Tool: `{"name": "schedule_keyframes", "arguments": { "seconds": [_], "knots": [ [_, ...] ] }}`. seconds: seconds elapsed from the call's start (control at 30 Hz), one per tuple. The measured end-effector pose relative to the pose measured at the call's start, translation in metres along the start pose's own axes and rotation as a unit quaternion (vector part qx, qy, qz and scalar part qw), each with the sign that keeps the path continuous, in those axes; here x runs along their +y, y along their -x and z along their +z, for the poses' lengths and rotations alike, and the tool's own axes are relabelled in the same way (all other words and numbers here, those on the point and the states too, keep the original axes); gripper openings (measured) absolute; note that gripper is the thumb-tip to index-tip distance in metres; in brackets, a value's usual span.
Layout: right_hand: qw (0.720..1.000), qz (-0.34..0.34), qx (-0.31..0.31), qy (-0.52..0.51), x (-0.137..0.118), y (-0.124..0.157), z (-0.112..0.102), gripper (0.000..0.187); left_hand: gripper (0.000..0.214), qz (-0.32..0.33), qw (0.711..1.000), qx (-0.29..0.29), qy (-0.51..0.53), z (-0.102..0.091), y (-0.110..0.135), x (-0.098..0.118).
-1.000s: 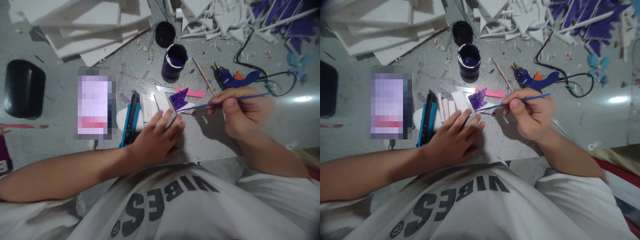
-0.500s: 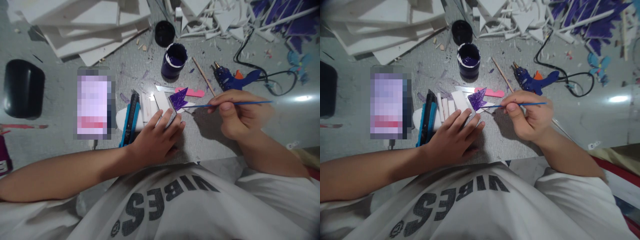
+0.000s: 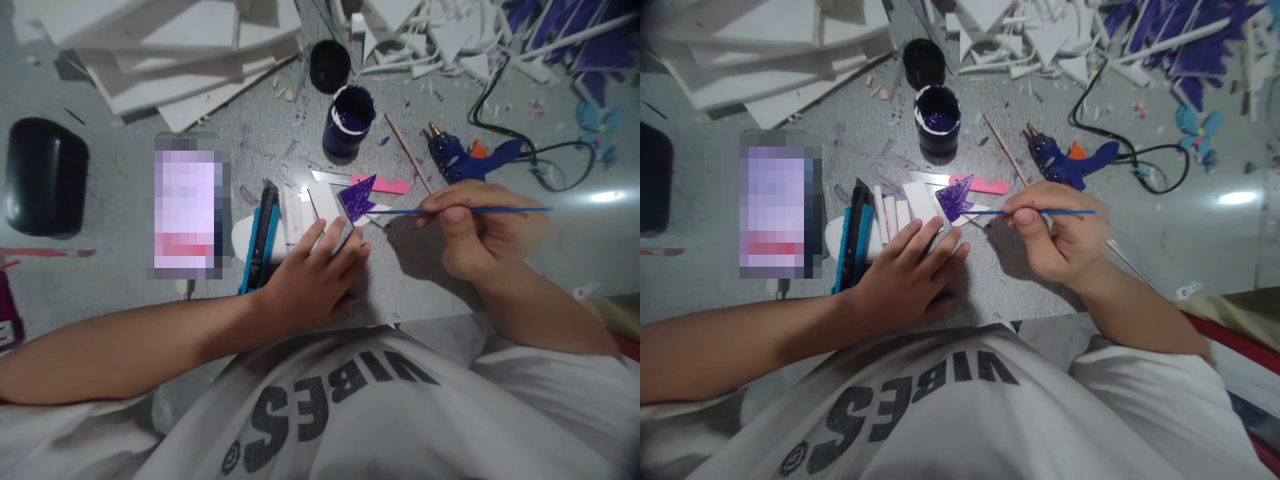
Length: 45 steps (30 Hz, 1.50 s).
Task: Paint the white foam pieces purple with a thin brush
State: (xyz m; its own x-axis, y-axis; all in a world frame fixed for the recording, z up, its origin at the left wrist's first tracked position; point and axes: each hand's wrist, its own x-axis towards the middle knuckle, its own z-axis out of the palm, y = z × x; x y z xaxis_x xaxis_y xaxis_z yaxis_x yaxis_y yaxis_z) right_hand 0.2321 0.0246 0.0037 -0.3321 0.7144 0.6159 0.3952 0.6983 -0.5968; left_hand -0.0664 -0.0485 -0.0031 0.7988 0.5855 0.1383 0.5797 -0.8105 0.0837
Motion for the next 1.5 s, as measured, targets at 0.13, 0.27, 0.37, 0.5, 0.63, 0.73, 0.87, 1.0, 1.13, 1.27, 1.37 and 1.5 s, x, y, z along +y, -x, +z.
{"name": "schedule_keyframes", "arguments": {
  "seconds": [0.13, 0.27, 0.37, 0.5, 0.63, 0.73, 0.87, 1.0, 1.13, 1.27, 1.37, 1.5],
  "knots": [
    [0.999, 0.022, -0.01, -0.022, -0.005, -0.001, -0.001, 0.017, 0.086, 0.0, 1.0, -0.01, 0.01, -0.001, -0.001, 0.0],
    [0.999, 0.015, -0.032, 0.0, -0.004, -0.001, -0.001, 0.015, 0.087, 0.001, 1.0, -0.004, -0.003, -0.001, -0.001, 0.0],
    [1.0, 0.011, 0.007, 0.014, -0.003, -0.001, 0.001, 0.015, 0.085, 0.004, 1.0, 0.01, -0.006, 0.0, 0.0, 0.0],
    [0.999, 0.022, 0.003, -0.024, -0.006, -0.002, 0.002, 0.016, 0.082, -0.004, 1.0, -0.005, 0.018, 0.0, 0.0, 0.0],
    [1.0, 0.018, -0.01, 0.012, -0.005, -0.001, 0.001, 0.014, 0.082, -0.006, 1.0, -0.012, 0.028, -0.001, 0.0, -0.001],
    [0.998, -0.002, 0.038, 0.04, -0.001, 0.0, 0.001, 0.017, 0.082, -0.005, 1.0, -0.013, 0.02, -0.002, 0.0, -0.001],
    [0.999, 0.003, 0.033, 0.011, 0.0, 0.0, 0.001, 0.018, 0.082, -0.003, 1.0, -0.011, 0.016, -0.002, 0.0, -0.001],
    [0.999, -0.02, -0.017, 0.041, -0.003, 0.0, -0.003, 0.015, 0.082, 0.001, 1.0, 0.001, 0.006, -0.002, 0.0, -0.001],
    [0.992, -0.018, 0.027, 0.124, 0.0, 0.003, -0.005, 0.022, 0.081, -0.003, 1.0, -0.005, 0.017, -0.002, 0.0, -0.001],
    [0.993, -0.022, 0.079, 0.086, 0.003, 0.004, -0.002, 0.021, 0.082, -0.001, 1.0, 0.002, 0.02, -0.001, 0.0, -0.001],
    [0.998, -0.034, 0.042, 0.038, 0.003, 0.001, -0.002, 0.018, 0.082, -0.006, 0.999, -0.003, 0.036, 0.0, 0.0, -0.001],
    [0.994, -0.049, -0.014, 0.093, -0.002, -0.002, -0.007, 0.02, 0.084, -0.009, 0.999, -0.011, 0.046, -0.001, 0.0, -0.001]
  ]
}}
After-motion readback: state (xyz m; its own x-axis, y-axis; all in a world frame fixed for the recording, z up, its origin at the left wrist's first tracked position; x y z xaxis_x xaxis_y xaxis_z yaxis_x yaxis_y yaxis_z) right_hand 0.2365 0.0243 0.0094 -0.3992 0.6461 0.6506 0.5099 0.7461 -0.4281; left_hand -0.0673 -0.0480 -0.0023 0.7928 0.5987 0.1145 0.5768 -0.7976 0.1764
